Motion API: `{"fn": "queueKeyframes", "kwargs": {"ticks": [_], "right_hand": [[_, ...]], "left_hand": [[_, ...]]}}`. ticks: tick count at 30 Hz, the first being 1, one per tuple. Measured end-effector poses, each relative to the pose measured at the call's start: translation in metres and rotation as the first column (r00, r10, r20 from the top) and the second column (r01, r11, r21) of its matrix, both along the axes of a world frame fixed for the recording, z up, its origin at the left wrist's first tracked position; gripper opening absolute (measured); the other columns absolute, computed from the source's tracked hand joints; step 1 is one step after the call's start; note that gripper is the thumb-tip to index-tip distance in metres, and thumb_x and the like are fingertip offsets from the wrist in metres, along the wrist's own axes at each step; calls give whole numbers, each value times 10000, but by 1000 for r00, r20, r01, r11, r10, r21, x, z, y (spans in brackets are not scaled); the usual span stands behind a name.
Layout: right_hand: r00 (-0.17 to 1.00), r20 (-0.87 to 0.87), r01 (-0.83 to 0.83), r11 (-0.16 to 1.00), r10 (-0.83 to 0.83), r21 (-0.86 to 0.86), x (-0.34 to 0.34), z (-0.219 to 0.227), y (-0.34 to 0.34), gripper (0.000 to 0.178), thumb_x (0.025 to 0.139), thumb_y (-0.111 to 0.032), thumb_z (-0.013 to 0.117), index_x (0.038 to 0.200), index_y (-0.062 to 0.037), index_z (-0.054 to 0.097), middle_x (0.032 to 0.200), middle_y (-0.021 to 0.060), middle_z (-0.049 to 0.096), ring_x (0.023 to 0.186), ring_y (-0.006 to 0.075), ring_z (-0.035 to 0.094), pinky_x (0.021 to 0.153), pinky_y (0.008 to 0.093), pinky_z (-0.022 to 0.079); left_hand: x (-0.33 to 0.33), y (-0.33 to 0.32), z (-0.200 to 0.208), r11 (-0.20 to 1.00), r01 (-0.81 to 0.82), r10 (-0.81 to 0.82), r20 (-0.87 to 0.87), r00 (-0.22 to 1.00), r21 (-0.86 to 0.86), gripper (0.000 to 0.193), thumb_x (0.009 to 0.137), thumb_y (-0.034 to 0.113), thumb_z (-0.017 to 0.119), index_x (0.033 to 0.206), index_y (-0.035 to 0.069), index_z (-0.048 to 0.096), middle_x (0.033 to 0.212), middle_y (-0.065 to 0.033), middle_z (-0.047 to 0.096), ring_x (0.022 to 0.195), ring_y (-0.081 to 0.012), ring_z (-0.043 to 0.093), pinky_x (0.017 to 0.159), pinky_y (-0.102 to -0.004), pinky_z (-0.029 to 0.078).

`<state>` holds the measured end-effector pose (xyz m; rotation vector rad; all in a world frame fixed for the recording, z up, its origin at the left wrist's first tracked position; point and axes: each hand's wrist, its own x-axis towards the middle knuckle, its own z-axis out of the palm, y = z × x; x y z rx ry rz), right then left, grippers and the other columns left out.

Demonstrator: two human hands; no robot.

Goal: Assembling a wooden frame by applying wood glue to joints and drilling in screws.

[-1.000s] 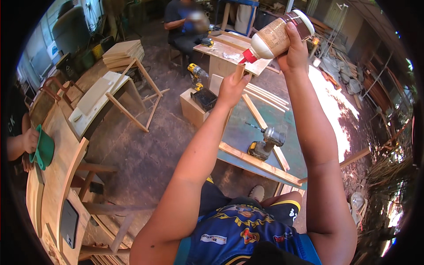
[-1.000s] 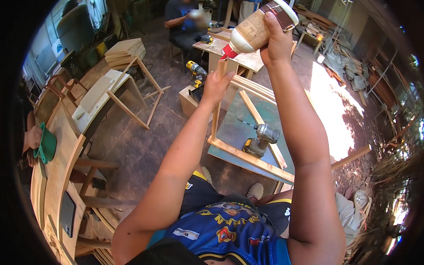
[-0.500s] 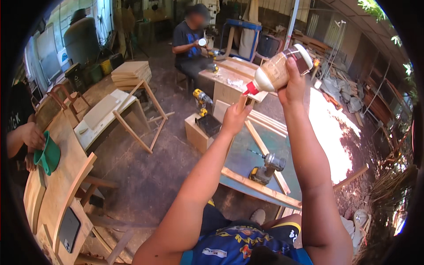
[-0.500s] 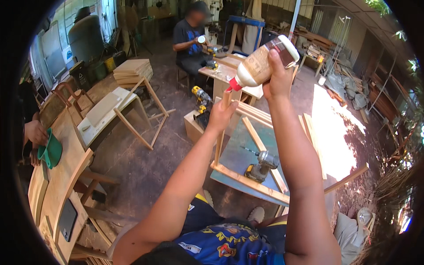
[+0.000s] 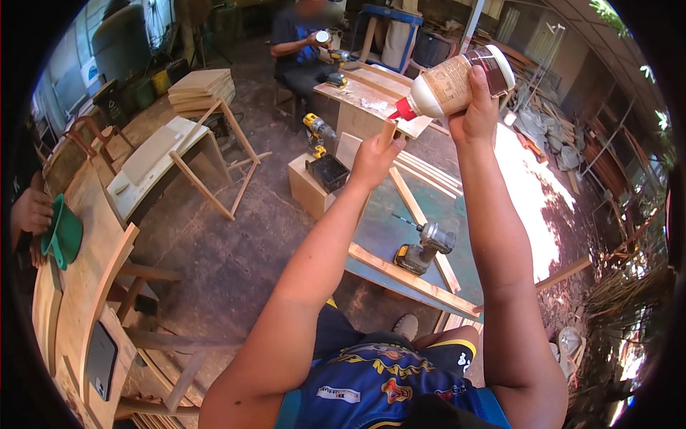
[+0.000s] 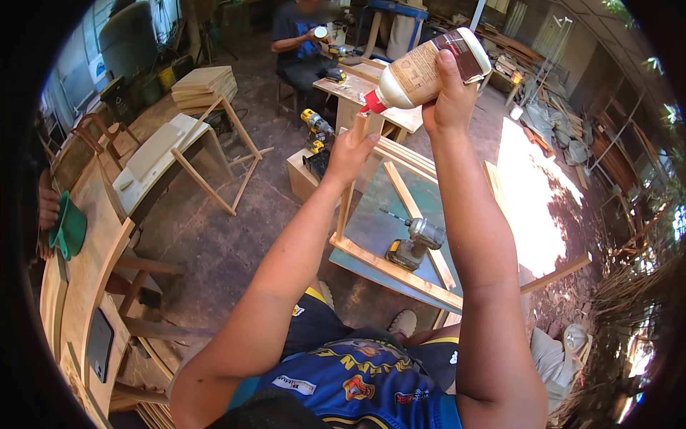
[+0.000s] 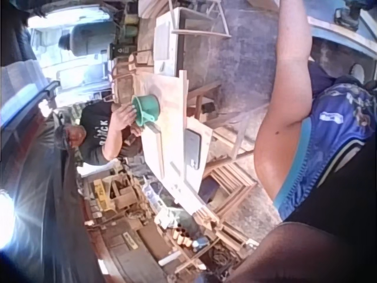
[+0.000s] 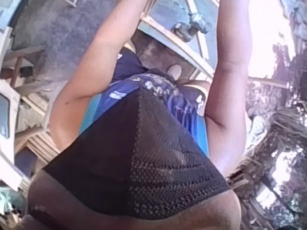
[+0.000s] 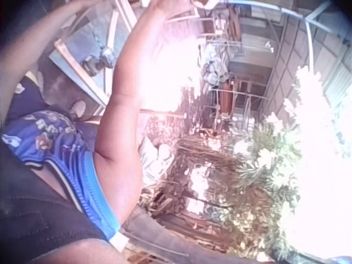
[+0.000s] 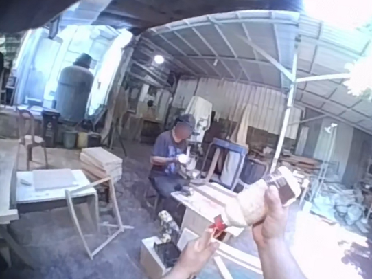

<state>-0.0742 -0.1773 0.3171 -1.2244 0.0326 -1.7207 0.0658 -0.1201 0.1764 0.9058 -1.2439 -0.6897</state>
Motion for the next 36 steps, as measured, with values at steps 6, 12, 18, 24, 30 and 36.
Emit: {"fn": "queueKeyframes", "kwargs": {"ticks": [6, 12, 18, 24, 30, 36], "right_hand": [[1000, -3, 15, 993, -15, -115, 0, -8, 5, 387, 830, -224, 698, 1142, -77, 523, 1040, 69, 608, 1005, 223, 605, 928, 410, 491], [964, -34, 234, 904, -263, -357, 4, 0, 18, 403, 822, -236, 711, 1138, -69, 523, 1033, 55, 599, 999, 205, 593, 925, 396, 476], [989, 142, 76, 978, -48, -194, -27, 46, 35, 377, 833, -261, 678, 1125, -79, 521, 1027, 54, 612, 984, 227, 618, 918, 415, 493], [951, 169, 299, 911, -260, -283, -165, 74, 81, 345, 843, -269, 684, 1092, -74, 547, 915, 26, 624, 836, 171, 638, 783, 337, 536], [743, 30, 657, 719, -669, -227, -333, 58, 166, 301, 866, -208, 651, 1111, -75, 539, 967, 42, 620, 895, 177, 623, 815, 353, 527], [506, 15, 847, 494, -862, -196, -433, 25, 205, 323, 871, -134, 651, 1156, -46, 527, 1054, 63, 608, 993, 202, 611, 868, 381, 531]], "left_hand": [[0, -1, -1, 1000, -4, 4, -2, 1000, -7, 328, 880, 311, 633, 842, -12, 591, 654, -33, 536, 616, -104, 475, 565, -299, 404], [-1, -1, 0, 999, -34, 33, 18, 999, 5, 332, 879, 317, 634, 834, -9, 592, 655, -33, 534, 617, -104, 478, 567, -298, 408], [2, -8, -8, 999, -2, 1, 21, 1000, 47, 338, 883, 321, 629, 796, -4, 589, 673, -55, 569, 641, -127, 516, 596, -327, 432], [9, -20, -20, 994, -105, 108, 125, 986, -33, 315, 919, 317, 583, 828, 28, 667, 614, -8, 565, 545, -136, 486, 523, -325, 416], [0, -16, -15, 996, 75, -82, -141, 987, -53, 230, 913, 209, 614, 738, 113, 498, 568, 64, 406, 455, -36, 379, 407, -212, 301], [-5, -13, -10, 997, 71, -73, -160, 984, -18, 263, 930, 230, 597, 742, 133, 441, 574, 66, 340, 464, -31, 315, 427, -213, 262]]}}
